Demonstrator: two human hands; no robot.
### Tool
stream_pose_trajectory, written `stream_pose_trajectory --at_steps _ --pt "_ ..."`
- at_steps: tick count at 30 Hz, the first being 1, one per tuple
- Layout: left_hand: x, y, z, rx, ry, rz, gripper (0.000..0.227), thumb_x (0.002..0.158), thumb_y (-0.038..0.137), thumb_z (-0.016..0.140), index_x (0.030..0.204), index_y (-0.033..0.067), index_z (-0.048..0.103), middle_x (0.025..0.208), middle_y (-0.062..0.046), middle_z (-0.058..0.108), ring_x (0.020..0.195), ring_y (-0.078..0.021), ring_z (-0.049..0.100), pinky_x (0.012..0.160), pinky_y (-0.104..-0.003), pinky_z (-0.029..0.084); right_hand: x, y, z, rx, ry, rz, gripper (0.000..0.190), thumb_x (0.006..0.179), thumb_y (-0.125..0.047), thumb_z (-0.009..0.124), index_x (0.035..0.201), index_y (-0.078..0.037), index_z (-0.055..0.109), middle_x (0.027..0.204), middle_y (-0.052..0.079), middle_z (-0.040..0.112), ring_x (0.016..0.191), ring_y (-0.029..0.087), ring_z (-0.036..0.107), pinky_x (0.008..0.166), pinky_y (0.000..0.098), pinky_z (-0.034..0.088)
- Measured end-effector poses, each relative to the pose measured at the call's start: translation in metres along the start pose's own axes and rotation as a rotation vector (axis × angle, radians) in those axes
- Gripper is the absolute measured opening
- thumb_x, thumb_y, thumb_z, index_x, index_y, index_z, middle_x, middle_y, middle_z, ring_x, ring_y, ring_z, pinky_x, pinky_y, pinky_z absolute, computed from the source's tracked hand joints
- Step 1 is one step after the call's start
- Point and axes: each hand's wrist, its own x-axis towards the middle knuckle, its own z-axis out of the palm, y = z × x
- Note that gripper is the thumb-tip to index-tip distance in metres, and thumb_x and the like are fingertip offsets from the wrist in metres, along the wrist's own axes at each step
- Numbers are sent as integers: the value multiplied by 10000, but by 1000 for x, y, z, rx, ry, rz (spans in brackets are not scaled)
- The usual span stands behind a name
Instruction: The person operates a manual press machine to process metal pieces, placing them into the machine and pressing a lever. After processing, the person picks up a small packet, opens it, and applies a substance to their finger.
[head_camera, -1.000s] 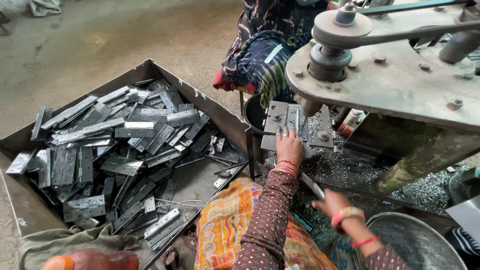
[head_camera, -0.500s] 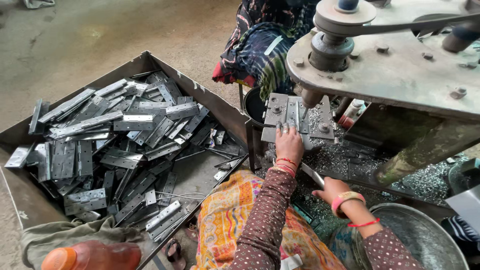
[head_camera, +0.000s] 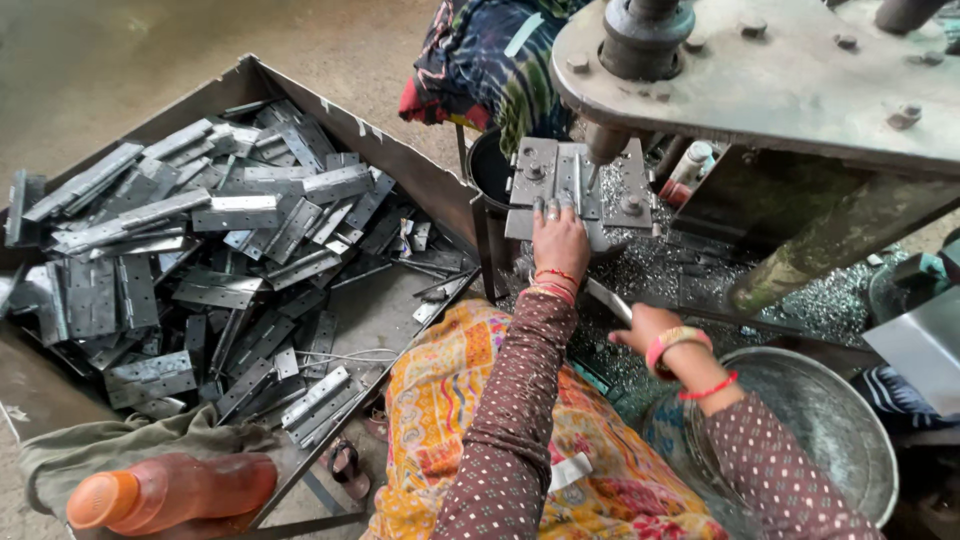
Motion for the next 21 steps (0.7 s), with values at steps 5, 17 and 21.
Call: stream_pose_trajectory --at_steps 5,17,21 --pt "-2 -2 1 4 2 18 285 963 194 510 1071 98 755 1231 -82 686 1232 -264 600 1111 -507 363 -21 -20 -28 -9 -24 5 593 828 -516 790 1125 -8 718 1036 251 751 997 399 737 897 463 566" --pt "14 -10 14 -81 -35 19 277 939 149 538 1100 82 753 1329 -90 651 1249 -276 593 1137 -513 323 -26 -16 -13 5 14 31 533 866 -508 755 1094 -28 711 1004 240 738 968 402 729 860 477 572" --pt "8 -17 2 -81 64 78 253 882 150 578 1045 99 764 1273 -75 671 1278 -270 603 1152 -507 324 -47 -8 50 200 216 19 418 908 -444 705 1013 -43 650 907 221 733 874 413 723 797 506 564"
